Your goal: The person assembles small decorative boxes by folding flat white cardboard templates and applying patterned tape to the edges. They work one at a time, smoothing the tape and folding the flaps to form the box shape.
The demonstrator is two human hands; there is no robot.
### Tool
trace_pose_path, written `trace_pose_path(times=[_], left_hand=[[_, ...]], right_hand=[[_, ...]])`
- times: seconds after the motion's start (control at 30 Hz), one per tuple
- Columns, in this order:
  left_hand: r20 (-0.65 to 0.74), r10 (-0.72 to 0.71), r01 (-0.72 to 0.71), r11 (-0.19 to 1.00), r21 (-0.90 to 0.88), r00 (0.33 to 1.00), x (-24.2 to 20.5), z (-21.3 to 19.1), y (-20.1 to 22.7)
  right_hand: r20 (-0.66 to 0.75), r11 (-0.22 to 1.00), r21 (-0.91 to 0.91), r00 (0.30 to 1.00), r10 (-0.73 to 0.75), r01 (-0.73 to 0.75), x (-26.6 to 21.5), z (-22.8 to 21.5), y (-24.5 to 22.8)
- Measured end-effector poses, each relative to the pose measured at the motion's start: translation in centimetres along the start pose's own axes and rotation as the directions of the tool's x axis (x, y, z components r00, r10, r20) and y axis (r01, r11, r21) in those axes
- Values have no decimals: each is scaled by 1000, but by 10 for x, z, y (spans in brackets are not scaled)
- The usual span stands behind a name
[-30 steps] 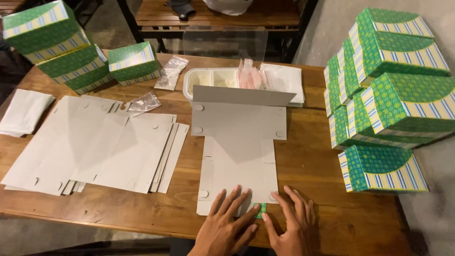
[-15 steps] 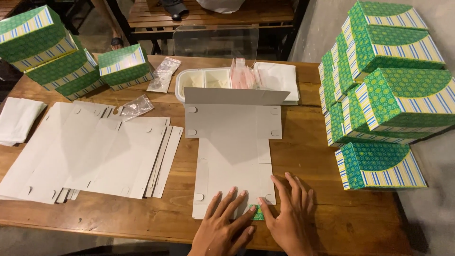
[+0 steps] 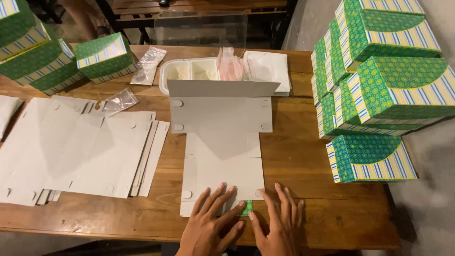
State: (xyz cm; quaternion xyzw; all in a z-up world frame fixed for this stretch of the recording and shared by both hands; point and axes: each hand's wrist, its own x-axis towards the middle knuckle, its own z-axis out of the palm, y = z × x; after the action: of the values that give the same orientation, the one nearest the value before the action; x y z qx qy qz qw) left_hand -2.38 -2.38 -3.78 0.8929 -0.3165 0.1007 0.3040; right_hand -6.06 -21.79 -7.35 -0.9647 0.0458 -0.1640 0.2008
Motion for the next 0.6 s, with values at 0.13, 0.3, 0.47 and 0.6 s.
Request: trace_pose_path(times=[0.13,0.3,0.47,0.6], left_hand=[[-54,-58,56,998,-39,997,7,-1,3],[-106,-52,53,999,11,993,9,2,4],[-77,-56,57,998,13,995,9,0,5],[-79,-55,55,998,0,995,11,-1,7]], right_hand=[[36,997,60,998,49,-51,6,-8,-6],[56,999,33,998,27,-29,21,-9,-5],[71,1000,-8,997,-25,26,44,-7,-8],[23,996,-62,997,-69,70,49,-4,-11]])
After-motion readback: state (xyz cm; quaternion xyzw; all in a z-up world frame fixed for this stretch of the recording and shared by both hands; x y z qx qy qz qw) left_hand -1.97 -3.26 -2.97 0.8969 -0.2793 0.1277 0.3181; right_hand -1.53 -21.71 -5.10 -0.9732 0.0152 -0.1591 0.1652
